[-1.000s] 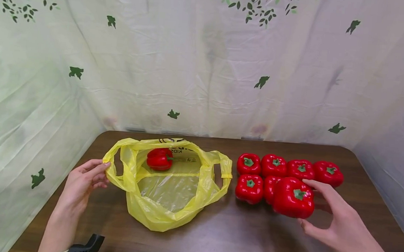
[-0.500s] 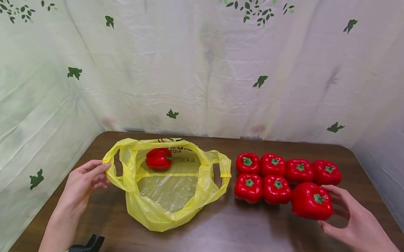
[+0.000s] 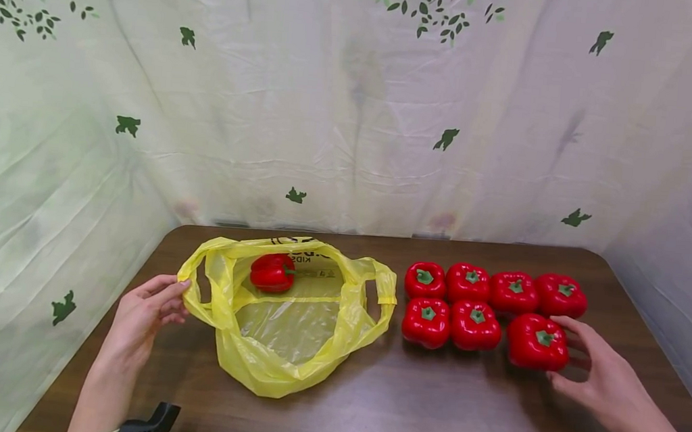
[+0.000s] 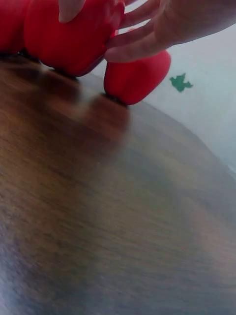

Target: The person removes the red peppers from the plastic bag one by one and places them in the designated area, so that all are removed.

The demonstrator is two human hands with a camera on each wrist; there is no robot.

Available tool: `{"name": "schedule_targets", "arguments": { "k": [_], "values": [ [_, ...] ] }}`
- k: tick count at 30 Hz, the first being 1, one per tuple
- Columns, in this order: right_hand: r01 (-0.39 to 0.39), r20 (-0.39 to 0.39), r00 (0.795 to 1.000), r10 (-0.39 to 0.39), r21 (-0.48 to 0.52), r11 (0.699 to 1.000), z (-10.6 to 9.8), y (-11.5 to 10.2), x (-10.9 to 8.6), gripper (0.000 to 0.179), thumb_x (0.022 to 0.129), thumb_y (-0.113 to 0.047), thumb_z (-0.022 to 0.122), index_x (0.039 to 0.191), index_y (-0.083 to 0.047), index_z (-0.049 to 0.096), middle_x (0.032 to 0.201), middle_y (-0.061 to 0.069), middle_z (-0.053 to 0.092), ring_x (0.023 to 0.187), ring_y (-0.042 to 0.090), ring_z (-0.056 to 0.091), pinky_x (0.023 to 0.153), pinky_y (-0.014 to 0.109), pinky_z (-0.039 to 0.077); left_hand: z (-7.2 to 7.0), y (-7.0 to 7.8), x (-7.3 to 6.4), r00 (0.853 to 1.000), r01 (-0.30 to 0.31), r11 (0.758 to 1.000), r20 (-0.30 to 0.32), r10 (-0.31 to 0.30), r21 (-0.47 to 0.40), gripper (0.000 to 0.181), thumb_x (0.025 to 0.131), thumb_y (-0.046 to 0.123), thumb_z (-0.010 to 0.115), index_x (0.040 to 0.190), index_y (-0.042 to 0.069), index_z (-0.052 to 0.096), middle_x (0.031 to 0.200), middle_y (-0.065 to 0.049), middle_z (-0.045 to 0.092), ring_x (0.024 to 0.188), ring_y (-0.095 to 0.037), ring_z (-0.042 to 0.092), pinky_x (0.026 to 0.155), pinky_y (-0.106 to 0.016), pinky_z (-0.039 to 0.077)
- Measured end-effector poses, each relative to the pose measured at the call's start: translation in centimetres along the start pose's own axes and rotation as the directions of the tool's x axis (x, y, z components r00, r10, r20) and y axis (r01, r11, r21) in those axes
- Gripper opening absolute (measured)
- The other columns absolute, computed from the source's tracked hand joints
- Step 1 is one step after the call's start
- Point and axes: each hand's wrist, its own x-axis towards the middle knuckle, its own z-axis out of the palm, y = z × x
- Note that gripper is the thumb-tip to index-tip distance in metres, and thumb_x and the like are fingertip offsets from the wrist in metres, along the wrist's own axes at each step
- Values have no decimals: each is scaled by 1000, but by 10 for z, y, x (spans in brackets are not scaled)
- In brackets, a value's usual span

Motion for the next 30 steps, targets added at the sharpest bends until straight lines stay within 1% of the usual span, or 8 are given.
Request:
{"name": "schedule_targets", "arguments": {
  "k": [4, 8, 10, 13, 15, 18, 20, 30],
  "values": [
    [-13, 9, 1000, 13, 3, 1000, 4, 2, 2, 90, 60, 6, 90, 137, -3, 45, 122, -21, 41, 92, -19, 47, 70, 2, 42, -1, -1, 0, 1000, 2, 1000, 3, -2, -1, 16, 88, 24, 76, 93, 11, 67, 73, 0, 67, 62, -18, 63, 59, -29, 54],
    [-12, 16, 1000, 11, 44, 999, 8, 3, 3, 90, 64, 8, 87, 142, -5, 43, 124, -30, 37, 93, -17, 49, 68, 5, 46, -1, -1, -1, 1000, 3, 1000, 6, -3, 2, 16, 88, 24, 76, 94, 11, 67, 73, 0, 67, 63, -19, 63, 60, -30, 55],
    [-17, 19, 1000, 16, 48, 999, 10, 3, 4, 91, 66, 10, 85, 144, -5, 41, 129, -17, 44, 94, -17, 48, 67, 6, 46, -1, -1, -1, 1000, 2, 1000, 9, -2, 2, 17, 88, 24, 76, 94, 11, 67, 73, 0, 67, 63, -20, 63, 60, -30, 55],
    [-42, 25, 999, 41, 36, 998, 14, 1, 4, 91, 68, 10, 83, 146, -4, 38, 129, 11, 52, 95, -20, 43, 70, 3, 42, -1, -1, -1, 1000, 1, 1000, 13, -1, 3, 17, 88, 24, 76, 94, 10, 67, 73, 0, 68, 63, -20, 63, 61, -31, 55],
    [-39, 19, 999, 38, 51, 998, 16, 0, 4, 90, 69, 12, 81, 146, -3, 37, 130, 9, 53, 97, -22, 42, 72, 2, 41, -1, -1, -1, 1000, 0, 1000, 15, -1, 2, 17, 88, 24, 76, 94, 10, 67, 73, 0, 68, 63, -20, 64, 61, -31, 55],
    [-31, 11, 999, 30, 99, 995, 20, 0, 4, 89, 71, 15, 78, 147, -3, 35, 135, -17, 44, 103, -23, 41, 74, 2, 42, -1, -1, -1, 1000, -2, 1000, 14, 2, 0, 17, 88, 24, 76, 94, 11, 68, 74, 0, 67, 63, -20, 63, 61, -31, 55],
    [-25, 2, 1000, 25, 128, 992, 22, 0, 4, 90, 71, 16, 77, 148, -3, 34, 128, -34, 34, 106, -23, 40, 74, 3, 43, -2, 0, -1, 1000, -4, 1000, 13, 4, -3, 16, 88, 23, 76, 94, 11, 68, 74, 0, 67, 63, -19, 63, 61, -30, 55],
    [-54, -4, 998, 55, 138, 989, 24, 0, -1, 93, 72, 16, 76, 149, 1, 27, 132, -35, 31, 107, -26, 37, 75, 2, 42, -2, 0, 0, 1000, -4, 1000, 3, 4, -5, 14, 89, 23, 76, 92, 12, 67, 73, 0, 67, 61, -18, 63, 60, -30, 55]
  ]
}}
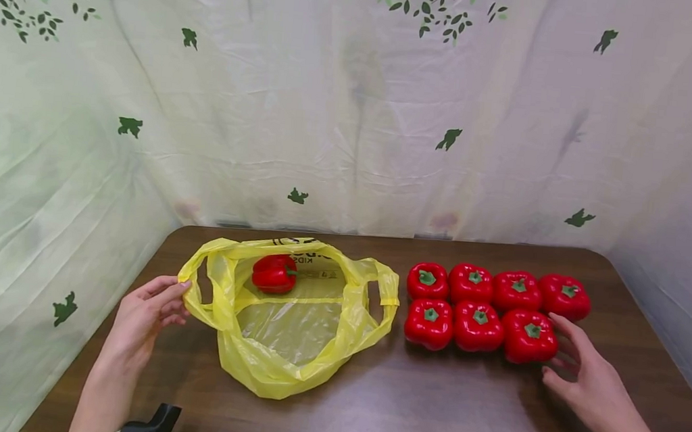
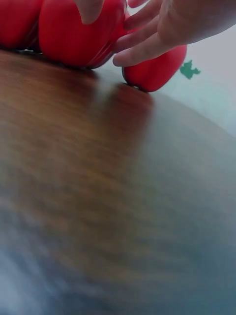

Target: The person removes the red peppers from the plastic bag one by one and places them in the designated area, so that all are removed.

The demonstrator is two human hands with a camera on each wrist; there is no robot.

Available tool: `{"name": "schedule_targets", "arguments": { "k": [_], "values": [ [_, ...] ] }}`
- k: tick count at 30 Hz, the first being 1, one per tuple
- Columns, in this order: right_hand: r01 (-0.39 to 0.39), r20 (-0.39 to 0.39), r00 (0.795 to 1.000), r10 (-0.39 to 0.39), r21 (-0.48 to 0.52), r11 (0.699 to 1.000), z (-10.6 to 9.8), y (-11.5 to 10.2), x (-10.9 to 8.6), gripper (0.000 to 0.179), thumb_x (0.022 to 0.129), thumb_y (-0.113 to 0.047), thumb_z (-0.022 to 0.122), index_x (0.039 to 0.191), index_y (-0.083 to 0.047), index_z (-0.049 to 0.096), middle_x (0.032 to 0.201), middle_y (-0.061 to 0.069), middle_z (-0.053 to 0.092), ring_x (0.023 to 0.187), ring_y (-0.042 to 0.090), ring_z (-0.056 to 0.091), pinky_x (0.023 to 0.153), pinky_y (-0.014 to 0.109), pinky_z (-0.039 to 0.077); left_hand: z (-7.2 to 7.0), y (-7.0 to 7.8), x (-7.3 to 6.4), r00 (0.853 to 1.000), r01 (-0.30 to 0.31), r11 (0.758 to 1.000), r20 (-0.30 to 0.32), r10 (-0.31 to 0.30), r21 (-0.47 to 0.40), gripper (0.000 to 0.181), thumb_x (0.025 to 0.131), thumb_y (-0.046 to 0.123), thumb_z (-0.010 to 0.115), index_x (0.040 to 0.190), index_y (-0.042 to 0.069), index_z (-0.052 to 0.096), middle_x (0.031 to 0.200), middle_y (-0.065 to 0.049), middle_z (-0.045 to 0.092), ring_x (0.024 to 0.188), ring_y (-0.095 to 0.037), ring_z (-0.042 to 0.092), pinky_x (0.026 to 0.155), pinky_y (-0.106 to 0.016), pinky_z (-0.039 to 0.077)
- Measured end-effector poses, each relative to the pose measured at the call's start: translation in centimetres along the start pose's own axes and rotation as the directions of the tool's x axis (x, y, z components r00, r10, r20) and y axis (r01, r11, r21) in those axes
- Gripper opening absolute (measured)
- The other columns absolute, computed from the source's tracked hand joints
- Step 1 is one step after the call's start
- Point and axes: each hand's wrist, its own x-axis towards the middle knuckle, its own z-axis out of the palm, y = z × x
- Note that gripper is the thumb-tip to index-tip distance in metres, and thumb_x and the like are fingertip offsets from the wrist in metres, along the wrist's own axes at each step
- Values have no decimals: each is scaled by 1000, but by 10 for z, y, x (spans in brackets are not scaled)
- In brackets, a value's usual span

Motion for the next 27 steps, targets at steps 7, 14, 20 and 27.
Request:
{"name": "schedule_targets", "arguments": {
  "k": [7, 14, 20, 27],
  "values": [
    [0, -58, 998, -4, -61, 998, -12, -7, -5, 94, 72, 19, 75, 150, -3, 30, 136, -34, 32, 109, -23, 36, 75, 0, 40, -1, 0, 1, 1000, -4, 1000, 10, 4, -4, 17, 89, 24, 76, 95, 10, 67, 73, 0, 68, 62, -18, 63, 60, -29, 54],
    [107, -187, 973, -136, -156, 982, -28, -39, 8, 90, 64, 20, 80, 144, -5, 46, 134, -32, 40, 109, -19, 42, 82, -2, 33, -2, 2, 0, 1000, -4, 1000, 5, 4, -17, 16, 89, 23, 76, 93, 12, 67, 72, 0, 67, 61, -18, 63, 60, -29, 55],
    [239, -152, 950, -272, -207, 949, -32, -72, 25, 95, 55, 22, 82, 140, -5, 51, 132, -17, 51, 110, -10, 47, 87, -1, 33, -3, 2, 0, 1000, -7, 1000, 9, 7, -26, 15, 88, 24, 76, 93, 12, 67, 72, 0, 67, 60, -17, 63, 60, -28, 54],
    [336, -82, 931, -357, -196, 921, -23, -108, 41, 84, 60, 15, 82, 137, -7, 56, 129, -1, 58, 100, -8, 54, 84, 3, 39, -3, 3, 0, 1000, -7, 1000, 11, 8, -28, 15, 89, 24, 76, 93, 12, 67, 72, 1, 67, 60, -16, 63, 60, -28, 54]
  ]
}}
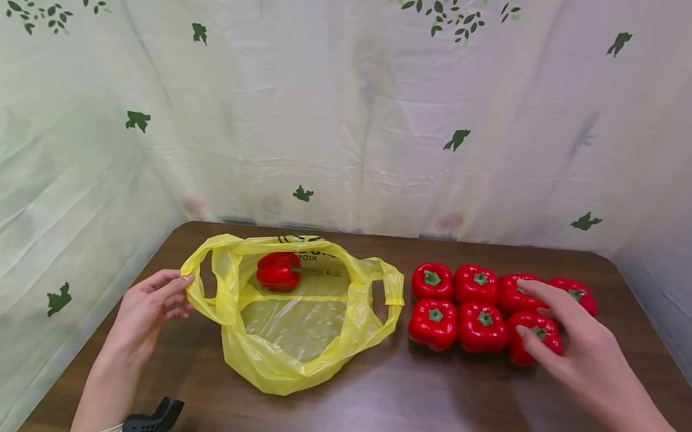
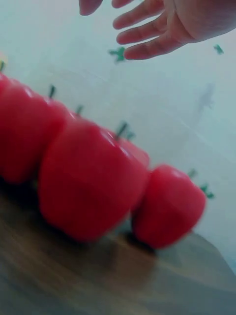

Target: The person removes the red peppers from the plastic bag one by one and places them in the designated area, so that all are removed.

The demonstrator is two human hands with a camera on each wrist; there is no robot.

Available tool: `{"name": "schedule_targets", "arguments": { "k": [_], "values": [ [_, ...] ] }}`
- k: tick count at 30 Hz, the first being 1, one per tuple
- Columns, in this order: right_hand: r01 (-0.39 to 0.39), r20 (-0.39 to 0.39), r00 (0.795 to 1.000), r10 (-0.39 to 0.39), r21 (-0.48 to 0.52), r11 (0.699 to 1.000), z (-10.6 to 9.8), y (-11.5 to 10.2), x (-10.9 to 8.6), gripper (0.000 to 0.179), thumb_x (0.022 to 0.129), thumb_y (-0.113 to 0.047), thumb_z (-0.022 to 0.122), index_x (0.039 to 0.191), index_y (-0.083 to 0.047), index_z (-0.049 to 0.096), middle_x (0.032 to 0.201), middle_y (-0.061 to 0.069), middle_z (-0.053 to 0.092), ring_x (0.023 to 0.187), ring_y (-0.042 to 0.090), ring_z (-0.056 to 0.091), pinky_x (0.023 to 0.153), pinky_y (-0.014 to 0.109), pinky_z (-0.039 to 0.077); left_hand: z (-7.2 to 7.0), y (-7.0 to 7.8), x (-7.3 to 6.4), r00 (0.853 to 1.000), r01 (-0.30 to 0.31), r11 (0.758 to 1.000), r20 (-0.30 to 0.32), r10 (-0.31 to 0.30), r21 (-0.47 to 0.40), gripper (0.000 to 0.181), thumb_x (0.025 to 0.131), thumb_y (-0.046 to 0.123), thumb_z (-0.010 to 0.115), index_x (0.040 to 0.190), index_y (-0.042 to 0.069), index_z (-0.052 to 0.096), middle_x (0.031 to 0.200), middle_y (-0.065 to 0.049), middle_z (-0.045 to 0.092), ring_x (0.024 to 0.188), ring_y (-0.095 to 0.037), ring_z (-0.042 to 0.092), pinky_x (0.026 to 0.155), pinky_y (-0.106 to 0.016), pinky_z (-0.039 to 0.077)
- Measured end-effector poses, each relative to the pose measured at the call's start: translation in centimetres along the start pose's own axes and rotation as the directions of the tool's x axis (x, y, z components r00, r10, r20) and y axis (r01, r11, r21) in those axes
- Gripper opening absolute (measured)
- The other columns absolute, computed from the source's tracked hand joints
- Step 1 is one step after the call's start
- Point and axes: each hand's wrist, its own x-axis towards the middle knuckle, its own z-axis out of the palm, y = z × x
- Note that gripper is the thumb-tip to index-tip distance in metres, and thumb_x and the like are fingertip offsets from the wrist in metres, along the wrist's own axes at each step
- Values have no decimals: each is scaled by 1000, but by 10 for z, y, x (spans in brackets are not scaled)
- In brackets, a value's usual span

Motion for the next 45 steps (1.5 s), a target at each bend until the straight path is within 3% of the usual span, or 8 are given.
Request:
{"name": "schedule_targets", "arguments": {
  "k": [5, 9, 18, 27, 34, 39, 41, 45],
  "values": [
    [101, 38, 994, -104, 61, 993, 11, -13, 15, 73, 68, 2, 85, 135, -7, 57, 130, 5, 59, 118, 4, 51, 90, 6, 39, 0, 1, 0, 1000, 4, 1000, -2, -4, 7, 17, 88, 25, 76, 94, 12, 67, 73, 1, 67, 61, -17, 63, 60, -28, 54],
    [121, 81, 988, -131, 113, 986, 23, -27, 23, 73, 67, 2, 86, 133, -11, 59, 128, 0, 60, 119, 5, 51, 92, 9, 40, 0, 1, 0, 1000, 5, 1000, -3, -5, 9, 16, 89, 25, 76, 93, 12, 67, 73, 0, 68, 61, -17, 63, 60, -28, 54],
    [70, 216, 969, -123, 239, 969, 56, -59, 39, 64, 77, -3, 83, 133, -20, 58, 130, -7, 59, 121, 8, 52, 95, 14, 42, 0, 0, 0, 1000, 5, 1000, -3, -5, 3, 16, 88, 24, 76, 93, 12, 68, 73, 1, 67, 61, -18, 63, 61, -30, 55],
    [-48, 282, 957, -65, 375, 926, 102, -86, 51, 47, 90, -21, 74, 133, -23, 57, 130, -7, 59, 114, 13, 58, 90, 37, 52, 2, -1, 1, 1000, 16, 1000, -15, -16, 7, 18, 87, 24, 77, 94, 11, 67, 74, 0, 67, 61, -18, 63, 60, -29, 55],
    [-157, 271, 963, 6, 538, 828, 146, -109, 60, 38, 93, -17, 70, 128, -27, 60, 124, -10, 62, 107, 15, 63, 89, 39, 53, 6, -1, 2, 1000, 6, 1000, -3, -6, 6, 16, 89, 22, 76, 93, 9, 66, 72, 0, 66, 60, -17, 62, 58, -29, 54],
    [-192, 243, 969, 47, 621, 760, 170, -125, 73, 35, 93, -9, 69, 126, -19, 62, 119, -7, 64, 108, 13, 61, 91, 38, 52, 8, -2, 1, 1000, 12, 1000, 17, -12, 15, 14, 89, 22, 75, 93, 11, 67, 71, 0, 66, 60, -18, 63, 60, -31, 55],
    [-242, 267, 960, 83, 647, 723, 177, -130, 80, 34, 94, -10, 68, 126, -17, 61, 120, -4, 64, 110, 15, 60, 92, 38, 52, 8, -2, 2, 1000, 10, 1000, 15, -10, 18, 14, 89, 22, 75, 93, 11, 67, 71, 0, 66, 60, -18, 63, 60, -31, 55],
    [-369, 354, 922, 153, 691, 622, 196, -137, 93, 34, 96, -10, 65, 129, -13, 60, 126, 2, 61, 117, 21, 57, 95, 38, 50, 8, -2, 2, 1000, 9, 1000, 3, -9, 17, 15, 89, 22, 75, 94, 10, 67, 72, 0, 66, 60, -17, 62, 59, -30, 54]
  ]
}}
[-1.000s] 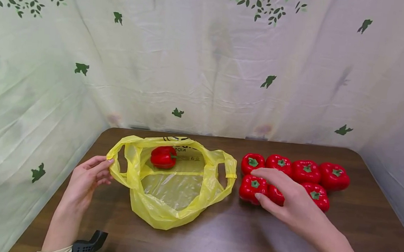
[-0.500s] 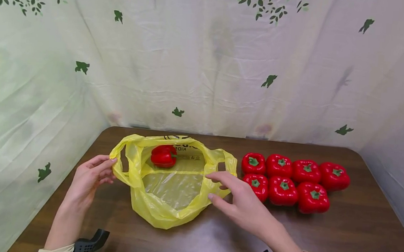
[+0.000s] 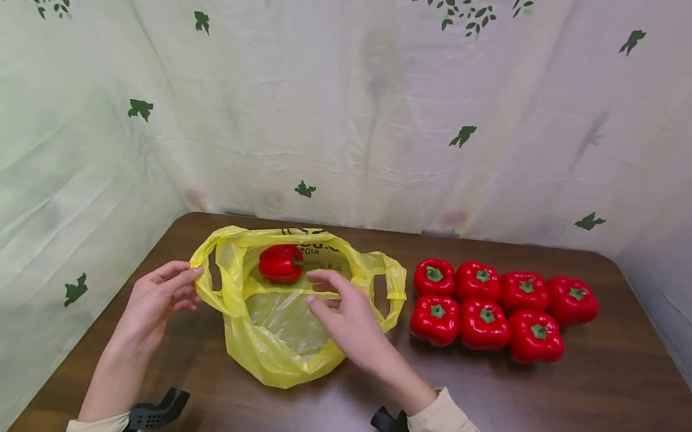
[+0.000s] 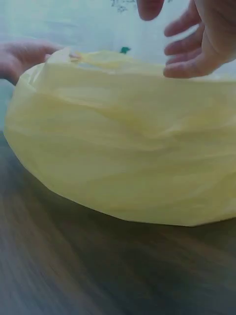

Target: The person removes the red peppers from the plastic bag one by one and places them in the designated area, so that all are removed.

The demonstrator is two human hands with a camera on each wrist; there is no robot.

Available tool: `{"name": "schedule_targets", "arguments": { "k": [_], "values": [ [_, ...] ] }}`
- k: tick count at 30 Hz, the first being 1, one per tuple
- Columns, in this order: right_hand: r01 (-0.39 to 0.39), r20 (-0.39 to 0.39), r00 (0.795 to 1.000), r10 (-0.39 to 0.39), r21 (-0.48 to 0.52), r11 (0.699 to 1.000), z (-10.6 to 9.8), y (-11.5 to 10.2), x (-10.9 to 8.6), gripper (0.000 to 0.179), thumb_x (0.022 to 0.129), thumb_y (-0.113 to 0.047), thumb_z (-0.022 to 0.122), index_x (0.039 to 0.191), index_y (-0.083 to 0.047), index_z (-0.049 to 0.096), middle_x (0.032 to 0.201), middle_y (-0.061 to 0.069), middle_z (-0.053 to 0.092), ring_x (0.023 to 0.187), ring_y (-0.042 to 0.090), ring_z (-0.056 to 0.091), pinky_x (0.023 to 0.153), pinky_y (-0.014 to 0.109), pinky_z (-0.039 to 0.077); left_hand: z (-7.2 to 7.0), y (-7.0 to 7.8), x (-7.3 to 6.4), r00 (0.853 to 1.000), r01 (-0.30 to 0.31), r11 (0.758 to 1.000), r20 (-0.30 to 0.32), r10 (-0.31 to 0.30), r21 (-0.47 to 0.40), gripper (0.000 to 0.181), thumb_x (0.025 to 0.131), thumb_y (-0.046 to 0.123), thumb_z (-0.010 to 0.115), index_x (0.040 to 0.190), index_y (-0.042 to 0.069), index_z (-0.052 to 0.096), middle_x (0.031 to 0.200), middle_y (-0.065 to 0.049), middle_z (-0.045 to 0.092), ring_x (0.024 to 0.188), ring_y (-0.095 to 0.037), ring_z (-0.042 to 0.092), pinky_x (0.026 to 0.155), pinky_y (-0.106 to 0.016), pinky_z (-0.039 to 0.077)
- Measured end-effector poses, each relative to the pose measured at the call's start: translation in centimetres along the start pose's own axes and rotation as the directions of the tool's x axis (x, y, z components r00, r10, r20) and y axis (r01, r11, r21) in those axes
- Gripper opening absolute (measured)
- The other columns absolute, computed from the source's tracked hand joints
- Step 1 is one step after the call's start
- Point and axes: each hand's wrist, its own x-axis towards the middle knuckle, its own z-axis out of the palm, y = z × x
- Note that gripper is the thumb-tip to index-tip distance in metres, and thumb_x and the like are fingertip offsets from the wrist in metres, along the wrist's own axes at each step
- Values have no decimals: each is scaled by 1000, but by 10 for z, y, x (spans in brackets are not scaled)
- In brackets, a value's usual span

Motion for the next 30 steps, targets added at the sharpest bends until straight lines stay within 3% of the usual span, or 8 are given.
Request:
{"name": "schedule_targets", "arguments": {
  "k": [4, 8, 12, 16, 18, 21, 30],
  "values": [
    [-89, 9, 996, 88, 89, 992, 14, 8, 18, 37, 96, -7, 61, 133, -7, 56, 131, 8, 59, 120, 27, 56, 97, 39, 48, 0, 0, 0, 1000, 3, 1000, -4, -3, 3, 15, 89, 23, 75, 94, 11, 67, 72, 0, 66, 59, -15, 62, 60, -30, 55],
    [-199, -2, 979, 203, 193, 961, 27, 15, 33, 41, 97, -4, 56, 137, -1, 51, 139, 16, 52, 124, 34, 53, 96, 40, 49, -1, 0, 0, 1000, 7, 1000, 0, -7, 5, 14, 89, 22, 75, 94, 11, 67, 72, 0, 67, 60, -16, 62, 60, -30, 55],
    [-311, 6, 944, 330, 355, 882, 37, 23, 45, 46, 97, -2, 53, 142, 5, 43, 144, 24, 43, 127, 40, 48, 99, 44, 46, -3, 1, -1, 1000, 6, 1000, 1, -6, -5, 11, 91, 18, 73, 96, 10, 67, 73, 0, 67, 61, -17, 62, 60, -30, 55],
    [-359, 16, 911, 412, 519, 775, 45, 33, 55, 50, 98, 2, 49, 145, 7, 35, 148, 27, 38, 131, 42, 43, 104, 48, 41, -5, 2, -1, 1000, 3, 1000, -8, -3, -18, 13, 92, 17, 72, 99, 7, 66, 73, 0, 66, 60, -17, 62, 59, -30, 55],
    [-359, 12, 903, 430, 570, 739, 48, 38, 59, 51, 98, 4, 47, 147, 7, 33, 149, 27, 35, 133, 41, 42, 105, 48, 40, -5, 2, 0, 1000, 3, 1000, -5, -3, -20, 16, 91, 17, 72, 101, 6, 66, 74, 0, 66, 60, -17, 62, 59, -30, 55],
    [-345, 0, 901, 433, 604, 719, 51, 43, 62, 54, 97, 7, 45, 149, 5, 30, 152, 26, 31, 133, 40, 41, 106, 48, 39, -5, 3, -1, 1000, 2, 1000, -1, -2, -17, 18, 91, 18, 73, 101, 5, 66, 74, 0, 67, 61, -17, 62, 60, -30, 55],
    [-333, 14, 910, 414, 620, 711, 53, 53, 70, 62, 94, 13, 43, 152, 0, 25, 159, 18, 20, 132, 40, 41, 104, 48, 40, -6, 3, -2, 1000, -10, 1000, 5, 10, -1, 18, 89, 25, 76, 95, 11, 66, 74, 1, 67, 63, -17, 63, 62, -28, 55]
  ]
}}
